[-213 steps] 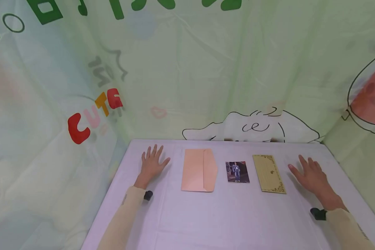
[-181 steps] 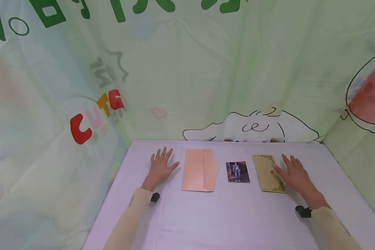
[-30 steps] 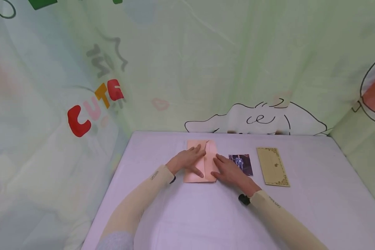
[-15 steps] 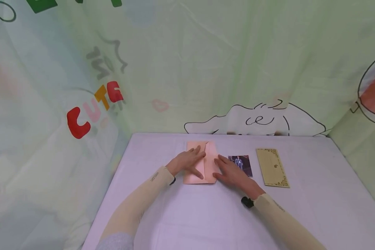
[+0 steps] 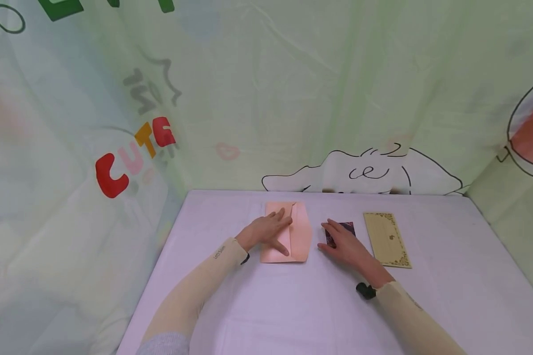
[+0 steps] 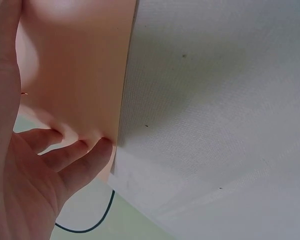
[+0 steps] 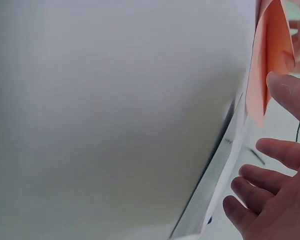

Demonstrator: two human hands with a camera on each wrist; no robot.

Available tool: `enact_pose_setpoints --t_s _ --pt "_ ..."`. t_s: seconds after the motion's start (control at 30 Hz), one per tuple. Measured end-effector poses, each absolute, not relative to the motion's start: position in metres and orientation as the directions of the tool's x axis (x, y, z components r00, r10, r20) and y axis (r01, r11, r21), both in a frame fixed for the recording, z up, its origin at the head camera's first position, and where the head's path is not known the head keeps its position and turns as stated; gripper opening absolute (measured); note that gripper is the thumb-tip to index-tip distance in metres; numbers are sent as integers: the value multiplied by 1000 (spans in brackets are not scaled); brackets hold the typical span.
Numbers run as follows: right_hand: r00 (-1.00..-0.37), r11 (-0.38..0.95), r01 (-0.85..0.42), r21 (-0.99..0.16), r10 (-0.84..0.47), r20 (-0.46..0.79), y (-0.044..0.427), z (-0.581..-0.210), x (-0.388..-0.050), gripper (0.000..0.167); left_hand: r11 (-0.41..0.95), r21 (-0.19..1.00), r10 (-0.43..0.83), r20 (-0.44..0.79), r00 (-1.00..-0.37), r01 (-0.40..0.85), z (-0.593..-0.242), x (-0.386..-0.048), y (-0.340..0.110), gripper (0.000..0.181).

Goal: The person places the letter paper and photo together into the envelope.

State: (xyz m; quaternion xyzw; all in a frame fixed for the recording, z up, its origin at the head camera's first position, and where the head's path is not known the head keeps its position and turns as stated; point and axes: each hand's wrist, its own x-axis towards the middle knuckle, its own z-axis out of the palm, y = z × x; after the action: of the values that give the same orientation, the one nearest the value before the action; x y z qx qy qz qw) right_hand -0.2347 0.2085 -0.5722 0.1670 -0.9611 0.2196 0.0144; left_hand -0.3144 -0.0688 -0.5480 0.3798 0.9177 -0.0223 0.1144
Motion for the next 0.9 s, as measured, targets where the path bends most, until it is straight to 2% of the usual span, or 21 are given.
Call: enact_pose_setpoints --t_s 0.3,0.53,0.7,0.9 --pt "-956 864 -294 -409 -260 137 234 -573 -234 65 718 64 686 -234 -689 693 -545 -312 -68 101" --pt "-975 906 -214 -366 -174 138 251 -568 -239 65 730 62 672 -250 -697 681 -544 -311 -68 101" --pt "-990 927 -137 -350 -120 69 257 -565 -242 71 730 64 672 -249 -697 681 -544 -311 -69 101" --pt "-990 932 -113 -344 -134 -39 261 -562 -247 75 735 73 667 -262 -698 674 -545 -312 -69 103"
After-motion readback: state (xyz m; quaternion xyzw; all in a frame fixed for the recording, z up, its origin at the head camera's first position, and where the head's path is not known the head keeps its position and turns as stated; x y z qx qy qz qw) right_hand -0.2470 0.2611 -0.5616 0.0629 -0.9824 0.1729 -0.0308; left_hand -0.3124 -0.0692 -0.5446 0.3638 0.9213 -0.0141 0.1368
